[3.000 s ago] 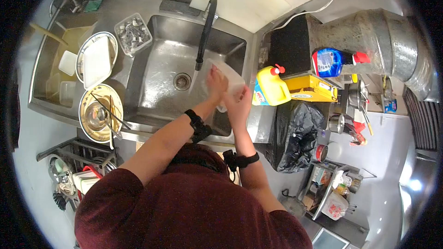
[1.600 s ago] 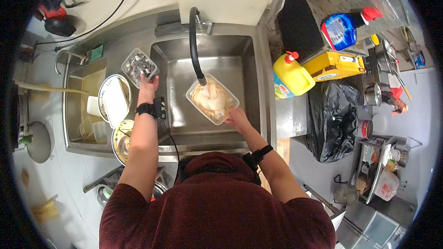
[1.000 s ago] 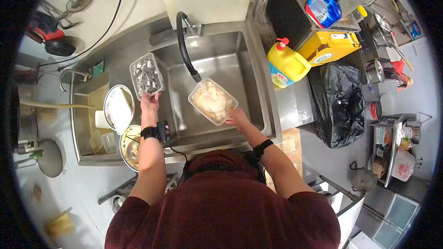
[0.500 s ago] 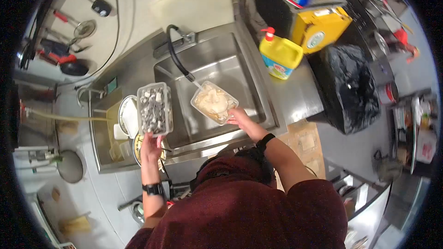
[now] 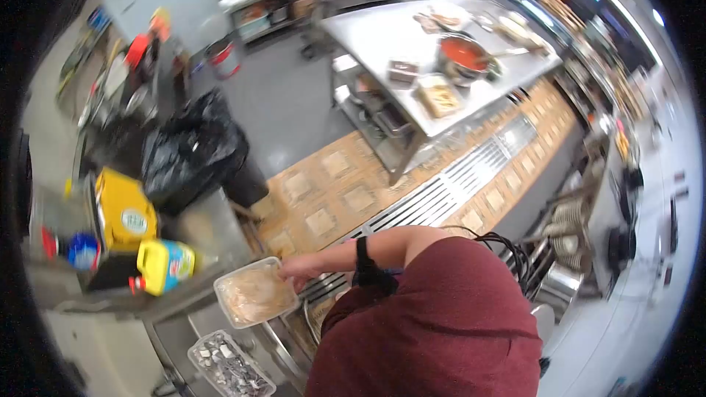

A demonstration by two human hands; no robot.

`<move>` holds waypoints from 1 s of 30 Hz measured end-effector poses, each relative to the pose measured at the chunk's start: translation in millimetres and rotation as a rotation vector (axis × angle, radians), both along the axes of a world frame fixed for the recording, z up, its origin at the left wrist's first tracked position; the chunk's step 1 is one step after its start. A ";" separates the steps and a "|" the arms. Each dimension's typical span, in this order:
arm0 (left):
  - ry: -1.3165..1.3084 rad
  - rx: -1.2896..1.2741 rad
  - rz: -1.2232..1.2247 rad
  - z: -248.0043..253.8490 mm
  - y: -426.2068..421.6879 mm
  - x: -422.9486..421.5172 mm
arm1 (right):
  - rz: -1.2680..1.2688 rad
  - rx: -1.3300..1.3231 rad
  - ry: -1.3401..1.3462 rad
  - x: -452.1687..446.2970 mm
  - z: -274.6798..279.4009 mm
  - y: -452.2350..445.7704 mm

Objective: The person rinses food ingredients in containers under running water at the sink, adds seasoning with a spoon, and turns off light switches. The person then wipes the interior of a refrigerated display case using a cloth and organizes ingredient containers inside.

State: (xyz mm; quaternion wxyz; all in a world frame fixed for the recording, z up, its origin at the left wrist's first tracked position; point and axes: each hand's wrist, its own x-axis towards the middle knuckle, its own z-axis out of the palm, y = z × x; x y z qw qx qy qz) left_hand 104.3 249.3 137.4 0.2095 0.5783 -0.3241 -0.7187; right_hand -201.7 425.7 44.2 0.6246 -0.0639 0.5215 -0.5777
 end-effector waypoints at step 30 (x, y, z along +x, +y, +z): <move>0.142 0.355 -1.577 -100.1 842.1 -576.7 | -1.871 0.150 -0.079 -98.0 -19.2 982.1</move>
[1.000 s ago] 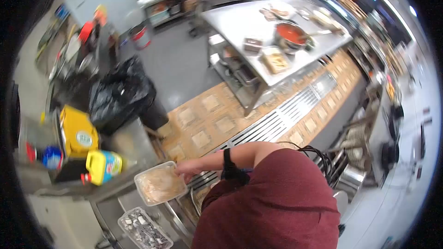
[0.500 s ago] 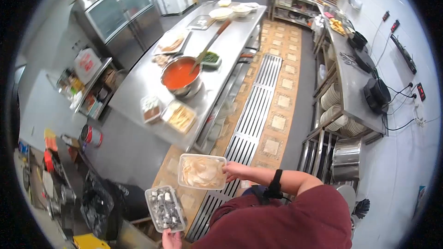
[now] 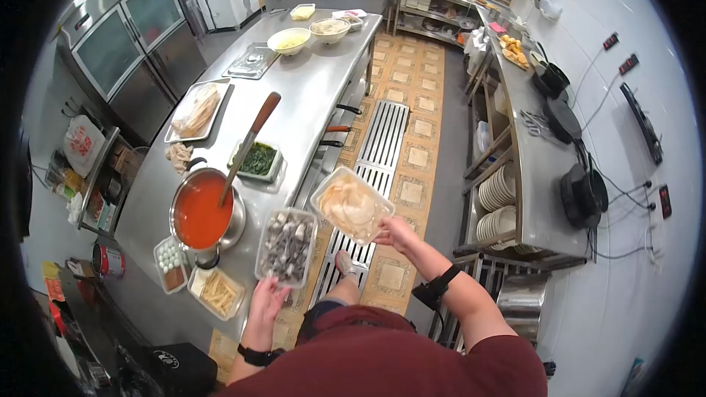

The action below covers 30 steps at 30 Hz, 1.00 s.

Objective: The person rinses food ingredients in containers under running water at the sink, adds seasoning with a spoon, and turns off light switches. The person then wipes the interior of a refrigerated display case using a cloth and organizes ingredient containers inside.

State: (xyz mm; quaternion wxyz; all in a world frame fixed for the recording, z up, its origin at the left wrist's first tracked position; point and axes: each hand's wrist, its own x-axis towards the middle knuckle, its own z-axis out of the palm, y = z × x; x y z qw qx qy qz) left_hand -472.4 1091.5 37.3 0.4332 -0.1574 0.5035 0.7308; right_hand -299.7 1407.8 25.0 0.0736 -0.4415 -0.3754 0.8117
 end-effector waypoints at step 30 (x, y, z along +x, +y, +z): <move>0.016 0.000 1.180 -119.8 456.7 -246.9 | 0.537 -0.226 -0.066 -465.3 -80.3 391.8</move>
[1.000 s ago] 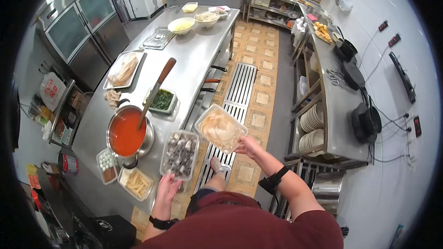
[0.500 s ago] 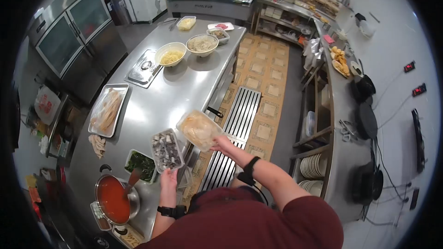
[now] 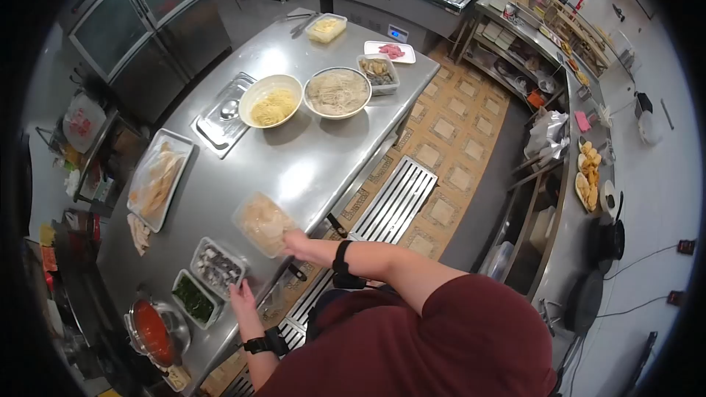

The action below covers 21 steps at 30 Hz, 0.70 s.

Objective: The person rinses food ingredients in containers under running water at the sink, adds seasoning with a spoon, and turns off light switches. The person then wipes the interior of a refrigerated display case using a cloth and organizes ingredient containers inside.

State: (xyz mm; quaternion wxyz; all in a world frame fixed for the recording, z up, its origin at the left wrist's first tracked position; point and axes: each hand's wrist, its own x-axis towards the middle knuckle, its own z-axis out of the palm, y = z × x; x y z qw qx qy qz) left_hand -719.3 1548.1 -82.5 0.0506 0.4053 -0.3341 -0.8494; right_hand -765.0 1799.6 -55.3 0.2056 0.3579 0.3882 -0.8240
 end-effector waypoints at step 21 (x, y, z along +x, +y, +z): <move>0.030 -0.275 -0.984 145.0 434.8 -122.0 | 0.579 0.695 0.177 -395.0 176.6 630.2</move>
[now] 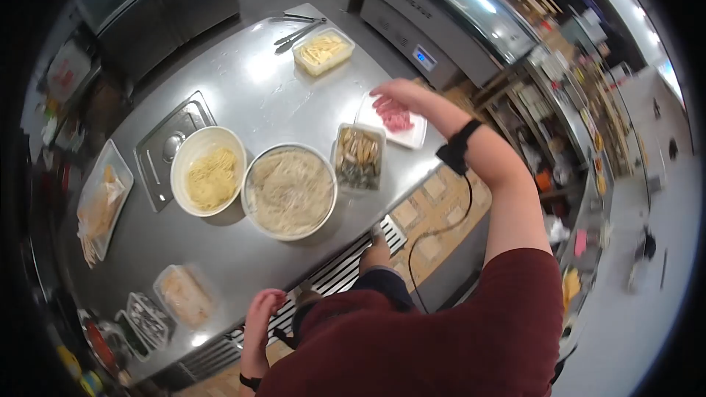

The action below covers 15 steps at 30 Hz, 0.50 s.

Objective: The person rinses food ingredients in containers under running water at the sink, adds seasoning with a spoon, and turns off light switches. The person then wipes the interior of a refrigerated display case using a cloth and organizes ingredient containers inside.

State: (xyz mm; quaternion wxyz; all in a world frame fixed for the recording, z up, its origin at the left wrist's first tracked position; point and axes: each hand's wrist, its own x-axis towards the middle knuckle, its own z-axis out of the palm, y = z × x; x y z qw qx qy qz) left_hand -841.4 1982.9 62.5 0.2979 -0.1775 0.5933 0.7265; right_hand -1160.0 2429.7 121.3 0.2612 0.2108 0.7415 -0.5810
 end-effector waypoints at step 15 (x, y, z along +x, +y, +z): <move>-0.187 -0.077 0.714 -84.1 312.9 -141.3 | 0.727 0.893 0.246 -331.1 -145.3 60.3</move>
